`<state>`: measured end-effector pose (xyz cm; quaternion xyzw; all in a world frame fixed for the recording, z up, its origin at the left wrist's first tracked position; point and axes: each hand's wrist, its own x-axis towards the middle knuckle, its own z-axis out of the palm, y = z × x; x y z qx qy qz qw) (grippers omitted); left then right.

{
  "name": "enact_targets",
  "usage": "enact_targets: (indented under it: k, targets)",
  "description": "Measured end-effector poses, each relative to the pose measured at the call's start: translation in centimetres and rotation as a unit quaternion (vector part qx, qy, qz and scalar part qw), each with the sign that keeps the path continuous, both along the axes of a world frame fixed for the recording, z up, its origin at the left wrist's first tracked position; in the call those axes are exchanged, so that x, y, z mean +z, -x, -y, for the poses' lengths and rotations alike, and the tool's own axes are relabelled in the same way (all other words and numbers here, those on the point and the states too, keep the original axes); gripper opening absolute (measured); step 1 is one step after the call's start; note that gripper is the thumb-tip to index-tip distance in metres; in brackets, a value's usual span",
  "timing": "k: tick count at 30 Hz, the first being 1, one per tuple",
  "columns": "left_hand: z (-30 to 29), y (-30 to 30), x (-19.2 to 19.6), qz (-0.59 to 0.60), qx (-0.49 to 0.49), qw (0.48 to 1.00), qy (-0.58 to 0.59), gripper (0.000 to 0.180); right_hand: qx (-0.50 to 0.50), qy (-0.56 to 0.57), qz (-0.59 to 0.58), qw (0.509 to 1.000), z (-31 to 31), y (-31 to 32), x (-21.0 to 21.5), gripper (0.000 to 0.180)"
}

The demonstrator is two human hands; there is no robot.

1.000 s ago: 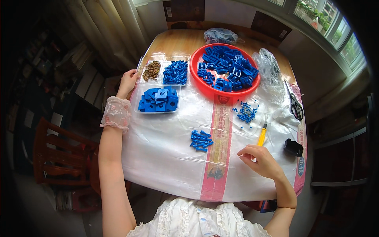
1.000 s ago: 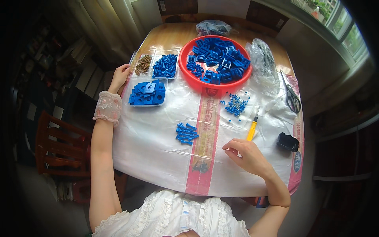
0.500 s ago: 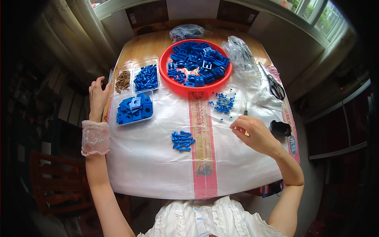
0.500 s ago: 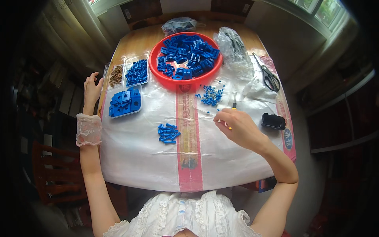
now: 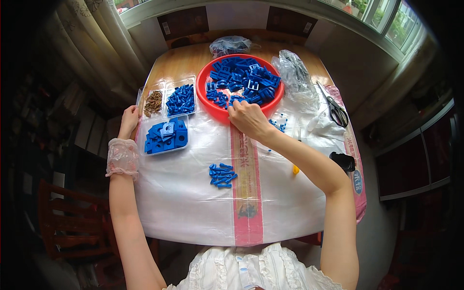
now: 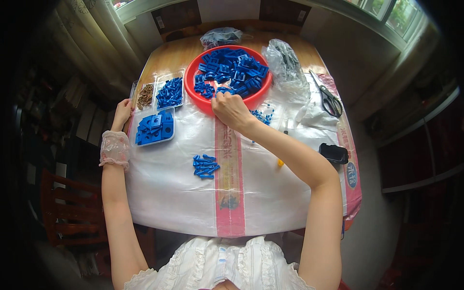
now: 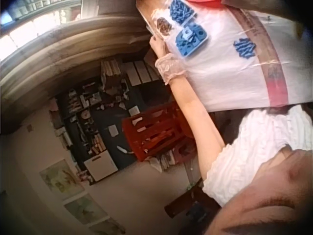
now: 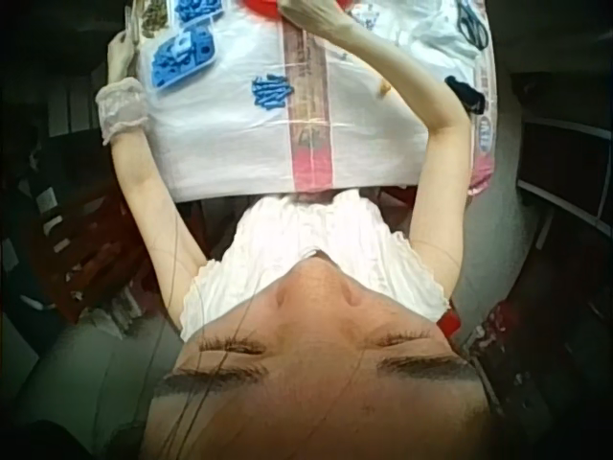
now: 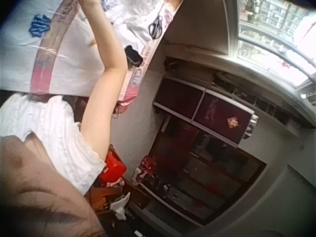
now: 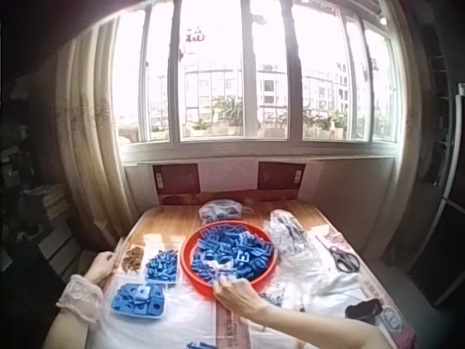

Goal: The recorder sorts small blue plastic parts from a bag and snaps them together to assemble fixtures at a table.

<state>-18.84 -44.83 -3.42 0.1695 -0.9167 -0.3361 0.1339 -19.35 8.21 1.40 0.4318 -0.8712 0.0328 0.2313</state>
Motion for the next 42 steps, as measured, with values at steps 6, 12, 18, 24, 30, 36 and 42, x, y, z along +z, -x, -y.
enact_targets:
  k: [6, 12, 18, 24, 30, 36, 42]
  targets:
    - [-3.4, 0.6, 0.5, -0.016, -0.034, 0.997, -0.073, 0.026, -0.047, -0.002, 0.044, 0.998, -0.7, -0.1, -0.3, 0.009]
    - [-4.0, 1.3, 0.5, -0.013, -0.029, 0.997, -0.075, 0.024, -0.05, 0.017, 0.082, 0.995, -1.7, 0.1, 0.2, 0.008]
    - [-5.8, 1.6, 0.9, 0.005, -0.019, 0.995, -0.095, 0.022, -0.061, -0.014, 0.073, 0.995, -2.9, 0.5, 0.2, 0.018]
    - [-5.7, 1.6, 1.4, 0.02, -0.026, 0.994, -0.108, 0.021, -0.062, 0.029, 0.088, 0.994, -3.2, -0.2, 0.9, 0.022]
    - [-5.5, -0.2, 2.0, 0.034, -0.017, 0.992, -0.117, 0.04, -0.066, 0.08, 0.119, 0.987, -8.2, -2.0, 6.0, 0.006]
    - [-6.2, -4.1, 5.8, -0.078, -0.017, 0.98, 0.183, 0.05, -0.084, -0.093, 0.195, 0.973, -15.6, -4.3, 6.5, 0.009]
    - [-23.0, -10.5, 15.4, -0.203, -0.136, 0.957, 0.156, 0.024, -0.044, -0.156, 0.169, 0.972, -15.7, -5.6, 5.3, 0.012]
